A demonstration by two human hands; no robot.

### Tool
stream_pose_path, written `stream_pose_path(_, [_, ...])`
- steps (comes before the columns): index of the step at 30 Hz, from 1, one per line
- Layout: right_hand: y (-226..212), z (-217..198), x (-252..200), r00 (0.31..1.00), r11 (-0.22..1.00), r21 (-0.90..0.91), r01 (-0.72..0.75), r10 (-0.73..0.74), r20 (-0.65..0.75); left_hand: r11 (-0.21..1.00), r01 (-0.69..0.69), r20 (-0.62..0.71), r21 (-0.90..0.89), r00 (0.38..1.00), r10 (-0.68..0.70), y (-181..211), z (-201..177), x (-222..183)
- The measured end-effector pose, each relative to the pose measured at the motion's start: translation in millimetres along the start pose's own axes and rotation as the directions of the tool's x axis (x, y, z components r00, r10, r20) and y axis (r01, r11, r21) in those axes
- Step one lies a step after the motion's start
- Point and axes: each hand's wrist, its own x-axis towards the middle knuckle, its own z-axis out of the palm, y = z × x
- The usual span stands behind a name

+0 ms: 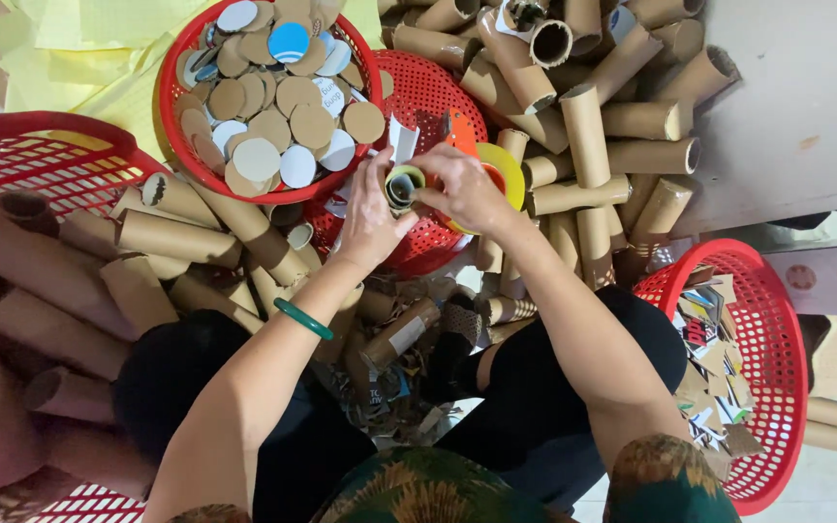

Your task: The recorder is manually assembling cardboard tubes by inserting paper inserts, capping them with cardboard disks, and sealing them with tape from a dispenser.

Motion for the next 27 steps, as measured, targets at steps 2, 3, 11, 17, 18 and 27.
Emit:
stream_pose_path(2, [-2, -1, 4, 0.991, 0.98, 0.148, -0.132, 0.132, 0.014, 0.996, -0.065, -0.02, -0.061, 0.998, 0.064, -12, 2, -2])
stream_pose_path(3, [-2, -2, 6, 0.965, 0.922, 0.287, -0.261, 0.259, 0.046, 0.983, -0.134, -0.043, -0.122, 0.991, 0.13, -17, 3, -2])
stream_pose_path(11, [32, 10, 3, 0.732, 0.502, 0.549, -0.669, 0.575, 0.366, 0.957, -0.263, 0.08, -0.118, 0.959, 0.273, -13, -5, -3])
stream_pose_path(17, [30, 10, 8, 0.759, 0.613, 0.448, -0.65, 0.54, 0.362, 0.957, -0.26, 0.171, -0.128, 0.945, 0.279, -7, -9, 2])
stream_pose_path(18, [34, 14, 7, 0.798, 0.718, 0.349, -0.602, 0.523, 0.3, 0.962, -0.241, 0.208, -0.125, 0.942, 0.263, -4, -11, 2])
stream_pose_path(27, [32, 42, 4, 0.915, 0.912, 0.094, -0.399, 0.402, -0.025, 0.734, 0.231, 0.221, -0.639, 0.969, -0.112, -46, 12, 15])
